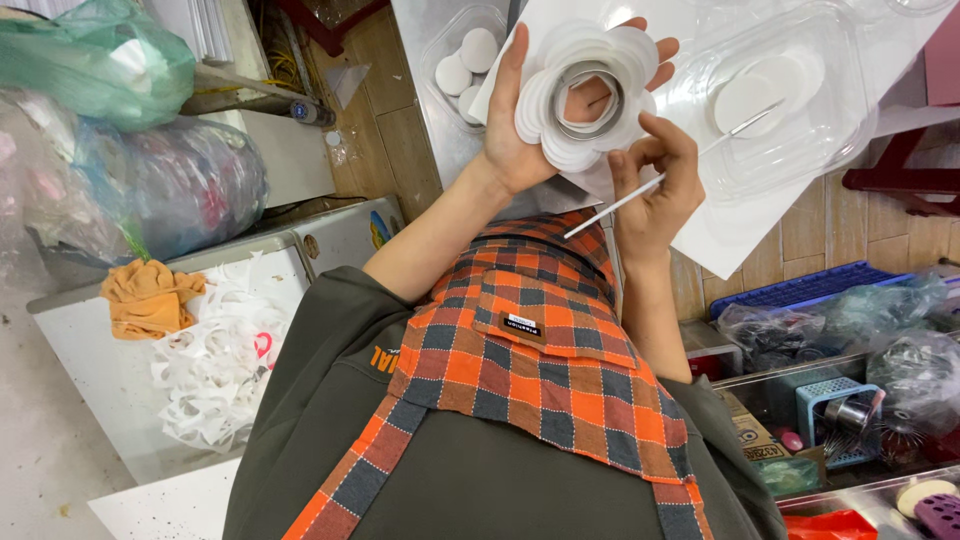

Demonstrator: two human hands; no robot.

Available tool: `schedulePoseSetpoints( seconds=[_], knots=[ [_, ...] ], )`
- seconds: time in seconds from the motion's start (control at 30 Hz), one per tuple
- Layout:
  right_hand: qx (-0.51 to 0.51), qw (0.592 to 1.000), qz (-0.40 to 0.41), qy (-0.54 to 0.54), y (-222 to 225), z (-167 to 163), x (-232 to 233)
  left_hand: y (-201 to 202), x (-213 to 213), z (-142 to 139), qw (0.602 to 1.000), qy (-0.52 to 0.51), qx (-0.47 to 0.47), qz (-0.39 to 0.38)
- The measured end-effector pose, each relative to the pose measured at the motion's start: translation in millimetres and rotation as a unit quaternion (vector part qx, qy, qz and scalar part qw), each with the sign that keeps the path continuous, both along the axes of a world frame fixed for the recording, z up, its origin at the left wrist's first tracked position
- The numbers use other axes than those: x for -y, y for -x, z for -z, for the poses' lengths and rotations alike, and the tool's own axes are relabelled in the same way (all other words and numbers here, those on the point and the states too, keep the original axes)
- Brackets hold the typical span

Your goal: The person inserts white sticks into small white circular objects using a thin tool. They repeatedly pick up the objects, align the sticks, and place them into a plastic tray. The person handles the objects one at a time and arranges them in the tray.

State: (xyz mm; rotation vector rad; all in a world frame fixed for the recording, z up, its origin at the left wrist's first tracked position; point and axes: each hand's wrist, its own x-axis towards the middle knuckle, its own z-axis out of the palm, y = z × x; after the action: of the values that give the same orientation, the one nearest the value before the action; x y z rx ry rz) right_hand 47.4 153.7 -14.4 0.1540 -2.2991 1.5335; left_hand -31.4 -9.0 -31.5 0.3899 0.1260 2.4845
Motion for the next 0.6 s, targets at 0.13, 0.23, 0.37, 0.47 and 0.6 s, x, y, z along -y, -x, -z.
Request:
schedulePoseSetpoints(
  seconds=[0.13,0.23,0.37,0.47,0.6],
  knots=[
    [0.011,0.999,0.033,0.023,-0.8,6.4,1.2,0.9,2.8,-0.3,1.0,-0.018,0.012,0.014],
    [0.023,0.997,0.044,0.057,-3.3,9.4,1.0,1.5,4.0,0.7,0.998,-0.013,0.045,0.032],
    [0.036,0.994,0.04,0.093,-3.6,10.6,2.9,4.1,4.0,3.4,0.998,0.016,0.009,0.054],
    [0.036,0.994,0.049,0.087,-2.1,8.5,4.1,6.6,3.8,5.0,0.995,0.04,-0.001,0.086],
    [0.034,0.991,0.014,0.126,1.1,4.7,4.1,9.1,4.6,8.6,0.995,0.019,-0.02,0.092]
  ],
)
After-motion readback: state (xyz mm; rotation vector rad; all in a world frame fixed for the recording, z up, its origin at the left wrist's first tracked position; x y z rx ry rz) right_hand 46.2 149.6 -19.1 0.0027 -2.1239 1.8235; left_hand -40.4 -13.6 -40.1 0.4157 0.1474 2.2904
